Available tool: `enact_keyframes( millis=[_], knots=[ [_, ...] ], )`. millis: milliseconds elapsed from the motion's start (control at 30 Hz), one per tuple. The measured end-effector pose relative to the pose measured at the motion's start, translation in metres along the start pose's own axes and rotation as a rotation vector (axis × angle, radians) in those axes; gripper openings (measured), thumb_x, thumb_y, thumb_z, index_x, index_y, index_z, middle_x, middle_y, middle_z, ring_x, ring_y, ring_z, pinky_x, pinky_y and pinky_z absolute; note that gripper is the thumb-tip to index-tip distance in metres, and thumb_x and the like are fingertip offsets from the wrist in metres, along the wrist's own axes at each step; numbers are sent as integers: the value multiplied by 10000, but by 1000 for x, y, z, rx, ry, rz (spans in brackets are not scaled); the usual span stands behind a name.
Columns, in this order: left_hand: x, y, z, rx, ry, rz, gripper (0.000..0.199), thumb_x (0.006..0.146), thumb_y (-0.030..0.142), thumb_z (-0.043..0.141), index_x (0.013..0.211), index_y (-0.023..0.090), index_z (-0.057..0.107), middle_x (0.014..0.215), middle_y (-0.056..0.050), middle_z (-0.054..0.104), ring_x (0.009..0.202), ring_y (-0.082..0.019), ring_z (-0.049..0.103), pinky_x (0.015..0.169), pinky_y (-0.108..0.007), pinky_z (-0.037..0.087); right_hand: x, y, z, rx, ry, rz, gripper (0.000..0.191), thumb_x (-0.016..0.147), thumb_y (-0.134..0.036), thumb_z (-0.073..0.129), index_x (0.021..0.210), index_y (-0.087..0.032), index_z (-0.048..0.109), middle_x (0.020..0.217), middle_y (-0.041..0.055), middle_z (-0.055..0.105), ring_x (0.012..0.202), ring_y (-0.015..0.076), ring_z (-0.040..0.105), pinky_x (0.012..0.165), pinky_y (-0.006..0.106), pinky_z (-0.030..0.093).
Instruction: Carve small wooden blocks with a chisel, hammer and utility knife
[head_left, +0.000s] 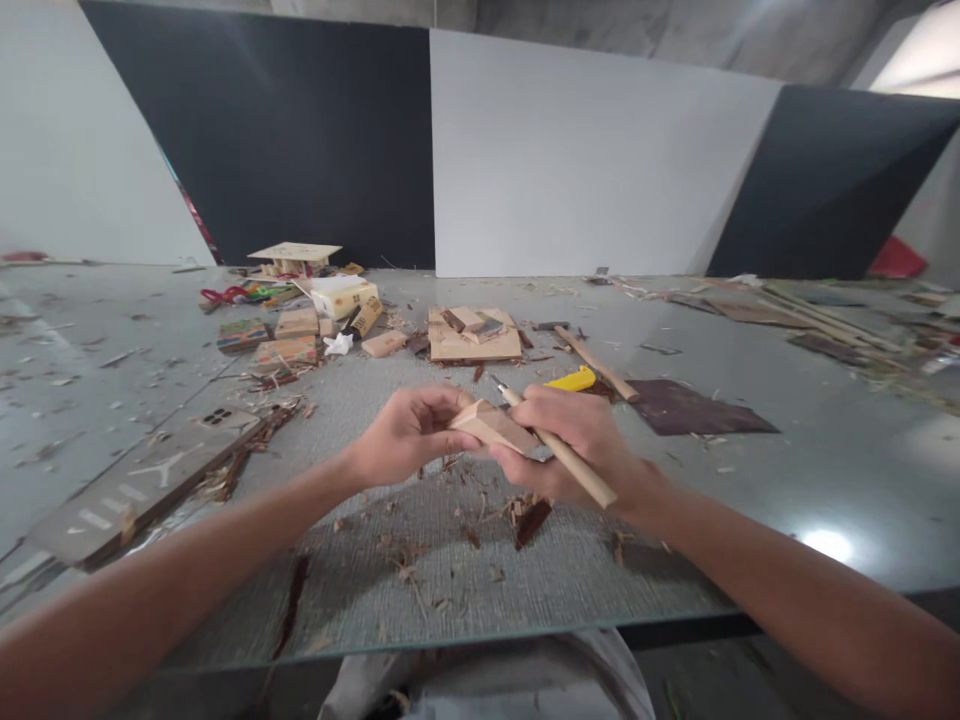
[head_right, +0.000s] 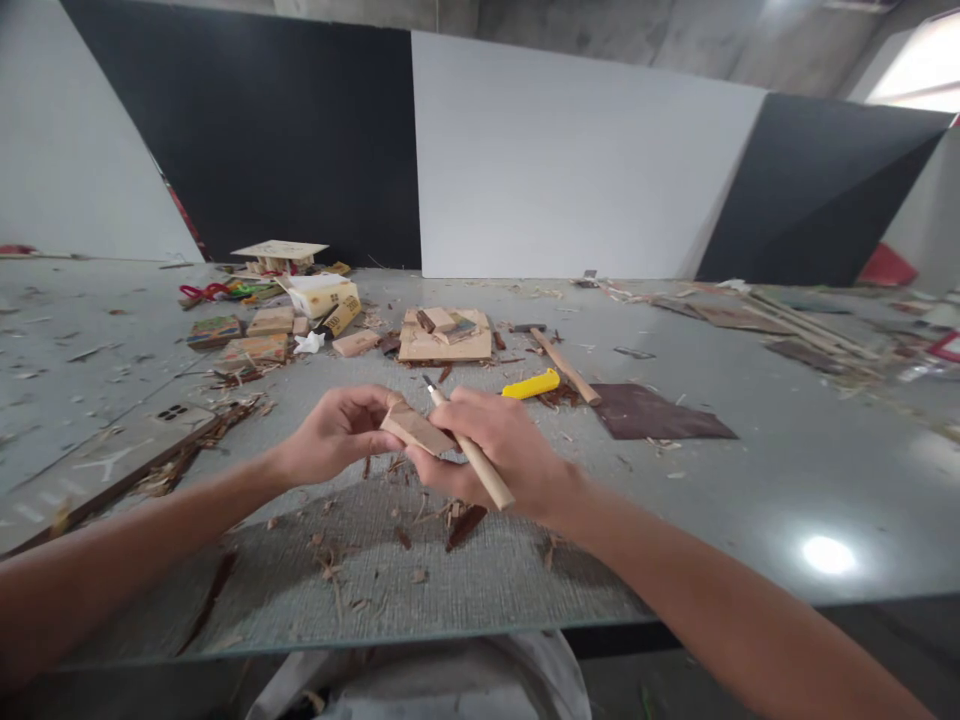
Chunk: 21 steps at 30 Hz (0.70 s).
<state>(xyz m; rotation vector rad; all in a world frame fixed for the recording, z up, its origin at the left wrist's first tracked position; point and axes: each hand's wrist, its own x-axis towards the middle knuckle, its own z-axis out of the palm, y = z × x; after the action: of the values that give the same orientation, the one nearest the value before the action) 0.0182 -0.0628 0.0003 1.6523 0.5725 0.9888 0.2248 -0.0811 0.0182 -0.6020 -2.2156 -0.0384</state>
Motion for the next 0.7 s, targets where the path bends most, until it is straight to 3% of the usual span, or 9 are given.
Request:
enact_keyframes(
  millis=[167, 367, 533, 700],
  knots=[
    [0, 2, -1, -105, -75, -121, 286, 636, 308, 800, 797, 134, 641, 715, -31, 656, 627, -125, 590, 567, -240, 483, 0, 0, -5, 85, -79, -20, 247, 816, -289, 560, 668, -236, 370, 604, -36, 332, 544, 116, 311, 489, 279, 239],
    [-1, 7, -3, -117, -183, -141, 237, 653, 292, 789, 780, 136, 662, 682, -14, 641, 593, -105, 550, 540, -214, 439, -1, 2, -8, 149, -124, -63, 220, 798, -265, 571, 682, -238, 385, 608, -42, 316, 556, 123, 316, 495, 281, 237],
    [-3, 8, -5, -114, -195, -165, 281, 646, 311, 795, 824, 130, 675, 685, -23, 644, 586, -106, 546, 520, -208, 430, 0, 1, -7, 218, -76, -117, 198, 773, -203, 568, 683, -237, 395, 584, -57, 298, 541, 114, 328, 497, 267, 252],
    [-3, 11, -3, -108, -211, -184, 307, 600, 346, 816, 767, 124, 686, 630, -16, 624, 544, -99, 525, 487, -205, 425, 0, -2, -7, 235, -129, -77, 231, 772, -249, 561, 656, -244, 362, 602, -41, 332, 543, 125, 332, 505, 283, 282]
  ],
)
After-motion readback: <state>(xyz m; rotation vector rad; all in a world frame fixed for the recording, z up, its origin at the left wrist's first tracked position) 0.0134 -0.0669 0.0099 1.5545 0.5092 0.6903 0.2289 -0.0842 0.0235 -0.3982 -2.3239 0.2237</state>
